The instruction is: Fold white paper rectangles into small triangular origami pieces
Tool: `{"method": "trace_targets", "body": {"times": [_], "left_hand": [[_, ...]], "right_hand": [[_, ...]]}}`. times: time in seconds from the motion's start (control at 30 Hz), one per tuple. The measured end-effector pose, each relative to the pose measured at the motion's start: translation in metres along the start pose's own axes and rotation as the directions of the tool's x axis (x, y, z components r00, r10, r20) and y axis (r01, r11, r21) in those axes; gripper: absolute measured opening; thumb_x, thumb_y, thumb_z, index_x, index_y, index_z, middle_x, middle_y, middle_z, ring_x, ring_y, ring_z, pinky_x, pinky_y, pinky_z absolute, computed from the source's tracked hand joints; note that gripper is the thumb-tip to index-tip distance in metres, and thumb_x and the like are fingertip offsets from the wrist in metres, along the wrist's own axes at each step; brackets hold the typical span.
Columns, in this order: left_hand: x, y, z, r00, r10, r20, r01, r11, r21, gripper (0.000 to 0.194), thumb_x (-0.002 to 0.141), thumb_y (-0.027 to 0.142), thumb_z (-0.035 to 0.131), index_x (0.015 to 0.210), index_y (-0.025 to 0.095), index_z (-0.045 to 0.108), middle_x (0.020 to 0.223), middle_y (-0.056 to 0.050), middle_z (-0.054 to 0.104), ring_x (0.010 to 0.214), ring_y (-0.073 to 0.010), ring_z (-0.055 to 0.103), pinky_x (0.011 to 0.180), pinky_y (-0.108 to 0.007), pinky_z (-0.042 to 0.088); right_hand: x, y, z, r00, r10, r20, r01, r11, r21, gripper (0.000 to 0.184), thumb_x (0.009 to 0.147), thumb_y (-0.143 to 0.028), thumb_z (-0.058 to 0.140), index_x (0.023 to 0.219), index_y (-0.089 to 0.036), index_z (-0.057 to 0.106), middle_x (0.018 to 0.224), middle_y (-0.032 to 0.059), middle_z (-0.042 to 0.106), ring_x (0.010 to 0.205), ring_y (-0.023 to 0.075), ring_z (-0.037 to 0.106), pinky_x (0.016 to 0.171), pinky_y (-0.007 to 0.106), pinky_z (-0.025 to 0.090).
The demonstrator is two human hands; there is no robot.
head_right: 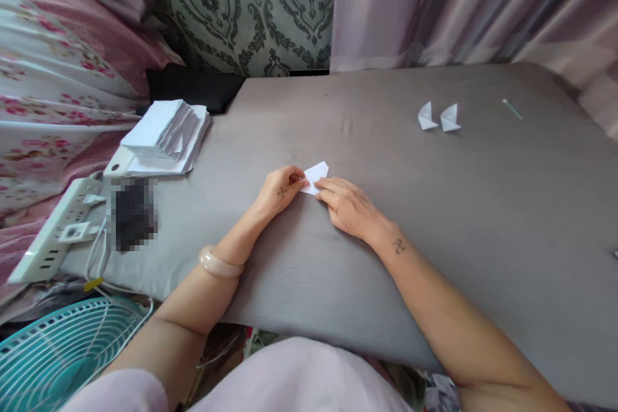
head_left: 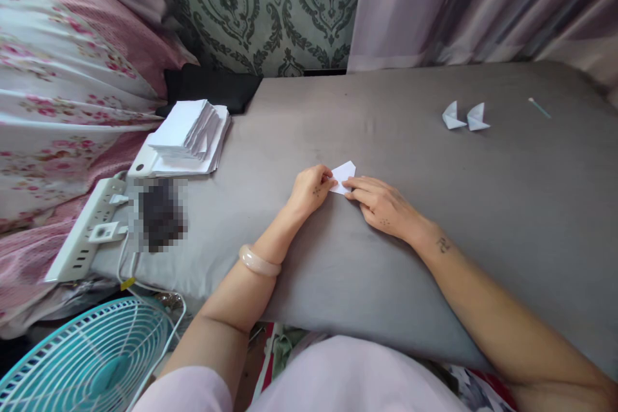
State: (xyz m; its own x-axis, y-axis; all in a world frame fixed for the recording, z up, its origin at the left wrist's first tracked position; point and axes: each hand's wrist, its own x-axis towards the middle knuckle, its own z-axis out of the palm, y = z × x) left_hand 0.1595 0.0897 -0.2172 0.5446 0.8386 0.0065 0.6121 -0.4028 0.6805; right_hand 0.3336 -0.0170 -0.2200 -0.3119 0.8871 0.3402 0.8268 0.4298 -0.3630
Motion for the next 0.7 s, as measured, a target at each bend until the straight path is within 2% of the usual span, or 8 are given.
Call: {"method": "trace_targets", "body": {"times": [0.37,0.53,0.6,0.7], "left_hand": [[0.001,0.000,0.000,1.000,0.027,0.013,-0.028,0.999,0.042,0.014,0.084,0.023,0.060,0.095,0.017,0.066,0.079,-0.004,0.068,0.075,-0.0162,0.062,0.073,-0.028,0.048],[0.004,-0.005,0.002,0.999,0.044,0.024,-0.045,0.997,0.067,0.014,0.086,0.024,0.058,0.096,0.016,0.065,0.080,-0.004,0.068,0.075,-0.0159,0.060,0.073,-0.028,0.047],[0.003,-0.005,0.002,0.997,0.072,0.024,-0.074,0.990,0.119,0.016,0.088,0.024,0.056,0.099,0.016,0.063,0.083,-0.005,0.068,0.077,-0.0165,0.060,0.075,-0.028,0.046],[-0.009,0.006,0.000,0.989,0.146,-0.015,-0.133,0.935,0.328,0.020,0.093,0.026,0.047,0.101,0.015,0.062,0.096,-0.010,0.067,0.089,-0.0205,0.059,0.081,-0.033,0.045]], "right_hand": [[0.003,-0.002,-0.002,0.997,0.027,0.066,-0.027,1.000,0.012,0.036,0.082,0.000,0.044,0.102,-0.020,0.067,0.136,0.0059,0.059,0.123,0.0228,0.056,0.101,0.042,0.047],[0.003,-0.002,-0.002,0.996,0.039,0.085,-0.039,0.999,0.006,0.043,0.081,0.001,0.045,0.111,-0.022,0.065,0.132,0.0048,0.062,0.125,0.0221,0.055,0.103,0.042,0.046],[0.004,-0.002,-0.001,0.993,0.061,0.096,-0.061,0.998,-0.002,0.044,0.082,0.001,0.043,0.113,-0.021,0.065,0.130,0.0051,0.063,0.124,0.0217,0.055,0.102,0.042,0.046],[0.004,-0.003,-0.001,0.994,0.076,0.083,-0.077,0.997,0.007,0.045,0.082,0.002,0.042,0.113,-0.022,0.064,0.129,0.0046,0.064,0.124,0.0206,0.055,0.102,0.041,0.047]]}}
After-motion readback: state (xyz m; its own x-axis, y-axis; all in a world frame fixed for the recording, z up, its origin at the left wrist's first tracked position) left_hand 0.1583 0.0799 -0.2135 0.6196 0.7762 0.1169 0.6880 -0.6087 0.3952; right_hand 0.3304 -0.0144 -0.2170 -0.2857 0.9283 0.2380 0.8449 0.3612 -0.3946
